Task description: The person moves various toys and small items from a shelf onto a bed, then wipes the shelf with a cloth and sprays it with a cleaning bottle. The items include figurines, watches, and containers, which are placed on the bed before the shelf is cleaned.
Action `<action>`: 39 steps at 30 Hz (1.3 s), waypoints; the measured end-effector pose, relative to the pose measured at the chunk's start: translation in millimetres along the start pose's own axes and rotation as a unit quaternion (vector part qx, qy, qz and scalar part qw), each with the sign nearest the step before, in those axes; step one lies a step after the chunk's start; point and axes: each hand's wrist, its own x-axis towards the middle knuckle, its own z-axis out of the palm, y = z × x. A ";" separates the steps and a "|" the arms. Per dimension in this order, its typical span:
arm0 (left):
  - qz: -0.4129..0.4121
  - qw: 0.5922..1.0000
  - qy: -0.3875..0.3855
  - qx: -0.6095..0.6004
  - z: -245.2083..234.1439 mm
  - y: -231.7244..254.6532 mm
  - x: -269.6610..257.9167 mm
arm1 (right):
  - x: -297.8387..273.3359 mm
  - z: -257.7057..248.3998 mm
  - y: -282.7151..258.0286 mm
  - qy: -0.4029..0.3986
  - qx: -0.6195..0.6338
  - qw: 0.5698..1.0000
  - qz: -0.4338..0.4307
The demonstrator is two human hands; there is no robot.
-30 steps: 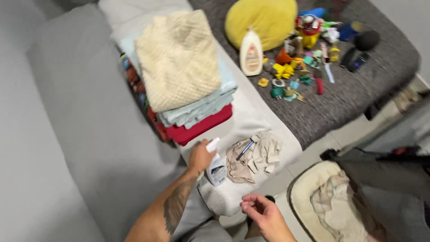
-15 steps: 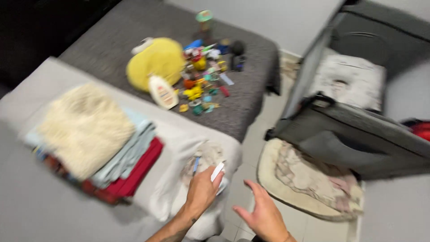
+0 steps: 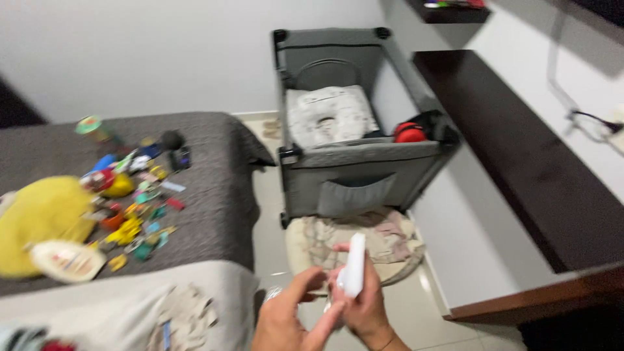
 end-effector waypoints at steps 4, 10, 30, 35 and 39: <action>-0.020 1.000 0.000 -0.005 79.2 -47.2 20.4 | 38.7 -93.9 -20.2 0.141 -0.017 0.988 0.057; -0.063 0.995 -0.043 -0.071 146.2 -51.8 61.0 | 113.0 -204.2 -72.0 0.133 0.013 0.991 0.028; -0.134 0.929 -0.337 -0.072 309.7 -109.9 402.6 | 437.7 -363.6 23.3 0.357 0.065 0.923 0.128; -0.179 0.941 -0.276 -0.079 339.3 -69.8 431.3 | 500.2 -394.3 58.0 0.327 0.039 0.933 0.148; -0.284 0.916 -0.283 -0.024 355.5 -58.5 417.7 | 504.4 -388.4 34.0 0.326 0.025 0.924 0.197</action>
